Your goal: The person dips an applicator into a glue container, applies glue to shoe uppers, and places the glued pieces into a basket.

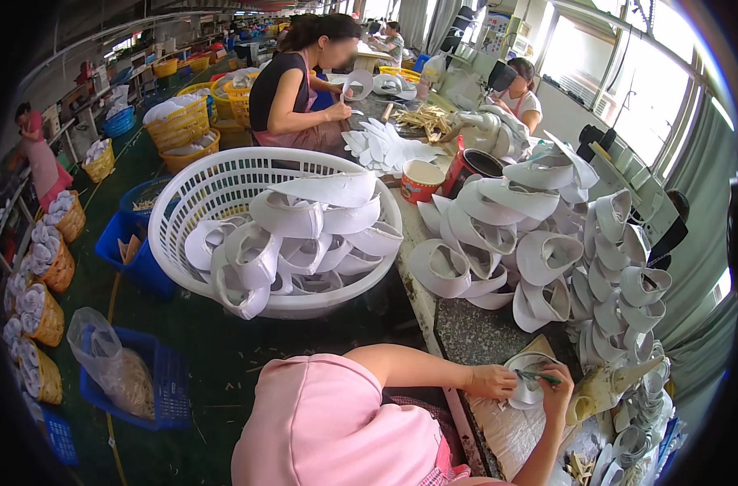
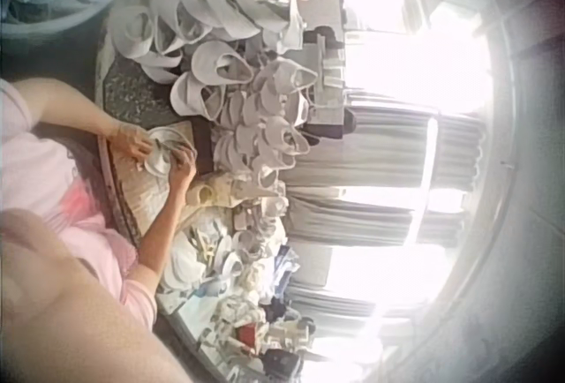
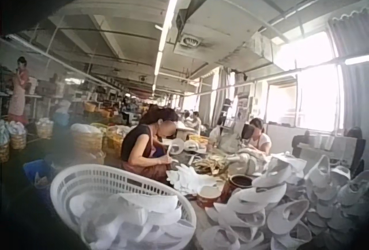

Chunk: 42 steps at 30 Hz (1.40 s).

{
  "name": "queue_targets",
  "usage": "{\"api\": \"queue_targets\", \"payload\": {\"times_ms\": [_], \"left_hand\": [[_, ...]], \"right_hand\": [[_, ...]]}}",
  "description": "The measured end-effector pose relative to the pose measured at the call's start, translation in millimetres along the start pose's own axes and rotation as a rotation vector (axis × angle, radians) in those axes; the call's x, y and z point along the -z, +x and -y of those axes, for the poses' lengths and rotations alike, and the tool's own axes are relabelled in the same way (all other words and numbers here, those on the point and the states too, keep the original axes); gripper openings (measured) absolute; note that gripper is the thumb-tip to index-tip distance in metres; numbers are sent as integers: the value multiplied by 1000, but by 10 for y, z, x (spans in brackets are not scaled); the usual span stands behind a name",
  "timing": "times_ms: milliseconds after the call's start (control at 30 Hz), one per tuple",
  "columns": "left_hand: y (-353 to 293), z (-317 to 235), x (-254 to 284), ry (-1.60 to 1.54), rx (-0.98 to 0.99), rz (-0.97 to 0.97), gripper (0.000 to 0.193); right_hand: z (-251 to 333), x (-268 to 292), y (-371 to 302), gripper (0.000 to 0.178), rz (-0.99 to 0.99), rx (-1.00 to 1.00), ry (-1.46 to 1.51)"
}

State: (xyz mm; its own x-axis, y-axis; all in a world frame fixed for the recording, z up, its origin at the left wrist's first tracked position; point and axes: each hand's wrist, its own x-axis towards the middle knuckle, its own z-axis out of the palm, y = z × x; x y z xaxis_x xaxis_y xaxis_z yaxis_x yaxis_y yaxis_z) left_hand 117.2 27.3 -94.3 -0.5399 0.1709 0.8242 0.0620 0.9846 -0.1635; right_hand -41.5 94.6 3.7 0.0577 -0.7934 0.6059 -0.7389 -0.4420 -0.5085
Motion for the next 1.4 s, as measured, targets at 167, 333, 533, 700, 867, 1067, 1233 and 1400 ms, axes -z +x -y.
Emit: {"api": "queue_targets", "payload": {"times_ms": [167, 333, 533, 700, 867, 1067, 1233, 1400], "left_hand": [[9, -3, -3, -27, 8, 30, 14], [15, 29, -1, -25, 1, 57, 14], [10, 42, 1, -80, 57, 61, 13], [31, 10, 37, -102, 71, 83, 12], [71, -5, 6, -161, 65, 68, 12], [11, 116, 103, -86, 140, 77, 13], [86, 179, 48, -209, 176, 121, 24], [106, 140, -56, -206, 152, 168, 29]], "right_hand": [[-76, 239, -47, 17, 314, -263, 37], [-119, 114, 35, 14, 85, -260, 133], [-230, 155, -62, 15, 282, -201, 68], [-154, 221, -64, 14, 330, -245, 68], [-179, 259, -181, 13, 283, -305, 53], [-259, 366, 51, 13, -23, -108, 59], [-344, 247, 54, 15, 162, -252, 170], [-485, 248, -117, 15, 288, -263, 259]]}}
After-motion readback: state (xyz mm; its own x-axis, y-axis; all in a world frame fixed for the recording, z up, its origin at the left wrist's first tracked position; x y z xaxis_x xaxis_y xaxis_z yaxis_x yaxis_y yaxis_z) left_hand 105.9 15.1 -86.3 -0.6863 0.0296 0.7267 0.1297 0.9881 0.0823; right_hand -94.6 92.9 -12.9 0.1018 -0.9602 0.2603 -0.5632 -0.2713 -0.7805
